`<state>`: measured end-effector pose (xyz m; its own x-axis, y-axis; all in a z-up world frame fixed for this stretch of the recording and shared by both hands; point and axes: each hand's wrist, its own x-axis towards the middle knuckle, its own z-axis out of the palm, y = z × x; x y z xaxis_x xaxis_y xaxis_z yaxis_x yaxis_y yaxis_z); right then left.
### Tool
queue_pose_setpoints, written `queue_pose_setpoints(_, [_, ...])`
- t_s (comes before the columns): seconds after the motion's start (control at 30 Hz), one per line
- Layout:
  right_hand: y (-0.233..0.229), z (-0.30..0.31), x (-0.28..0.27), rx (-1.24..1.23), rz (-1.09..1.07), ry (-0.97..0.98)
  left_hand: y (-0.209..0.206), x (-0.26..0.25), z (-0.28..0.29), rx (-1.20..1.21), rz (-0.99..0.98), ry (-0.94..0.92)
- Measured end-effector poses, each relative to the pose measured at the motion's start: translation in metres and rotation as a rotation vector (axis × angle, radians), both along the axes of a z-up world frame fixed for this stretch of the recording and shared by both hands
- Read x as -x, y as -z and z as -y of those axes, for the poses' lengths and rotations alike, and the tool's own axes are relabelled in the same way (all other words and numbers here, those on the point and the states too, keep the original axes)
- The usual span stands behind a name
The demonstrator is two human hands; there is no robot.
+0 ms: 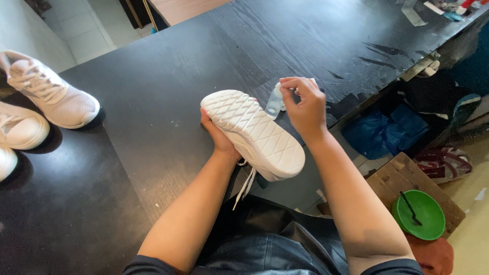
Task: Cleaning shoe soles with a brush and liquid, then inserting insoles into sneakers.
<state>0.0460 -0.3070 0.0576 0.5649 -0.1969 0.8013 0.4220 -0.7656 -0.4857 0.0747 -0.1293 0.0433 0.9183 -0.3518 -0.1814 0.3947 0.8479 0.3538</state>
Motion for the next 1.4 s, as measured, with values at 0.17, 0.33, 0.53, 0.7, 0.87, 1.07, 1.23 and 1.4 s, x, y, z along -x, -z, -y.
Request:
queue_pose_setpoints(0.17, [-0.007, 0.002, -0.001, 0.055, 0.070, 0.035, 0.003, -0.003, 0.000, -0.017, -0.005, 0.005])
queue_pose_setpoints(0.33, [0.000, 0.001, -0.002, 0.160, 0.045, 0.037, 0.005, -0.006, 0.001, -0.029, -0.007, 0.013])
queue_pose_setpoints(0.53, [-0.002, -0.002, 0.000, 0.261, 0.078, 0.061, 0.009, -0.003, -0.001, -0.046, -0.022, 0.013])
queue_pose_setpoints(0.7, [0.008, 0.004, -0.002, 0.424, 0.069, 0.031, 0.004, -0.004, 0.001, -0.038, -0.026, -0.011])
queue_pose_setpoints(0.87, [0.024, 0.005, -0.009, 0.362, 0.064, -0.095, 0.005, -0.006, -0.002, -0.031, -0.013, -0.042])
queue_pose_setpoints(1.07, [0.046, -0.015, -0.008, 0.287, 0.057, -0.109, 0.010, -0.007, -0.005, -0.026, 0.004, -0.061])
queue_pose_setpoints(1.23, [0.057, -0.018, -0.011, 0.247, 0.021, -0.062, 0.005, -0.005, -0.009, -0.039, -0.008, -0.043])
queue_pose_setpoints(1.4, [0.066, -0.001, -0.027, 0.131, 0.054, -0.072, 0.011, -0.010, -0.009, -0.028, 0.006, -0.031])
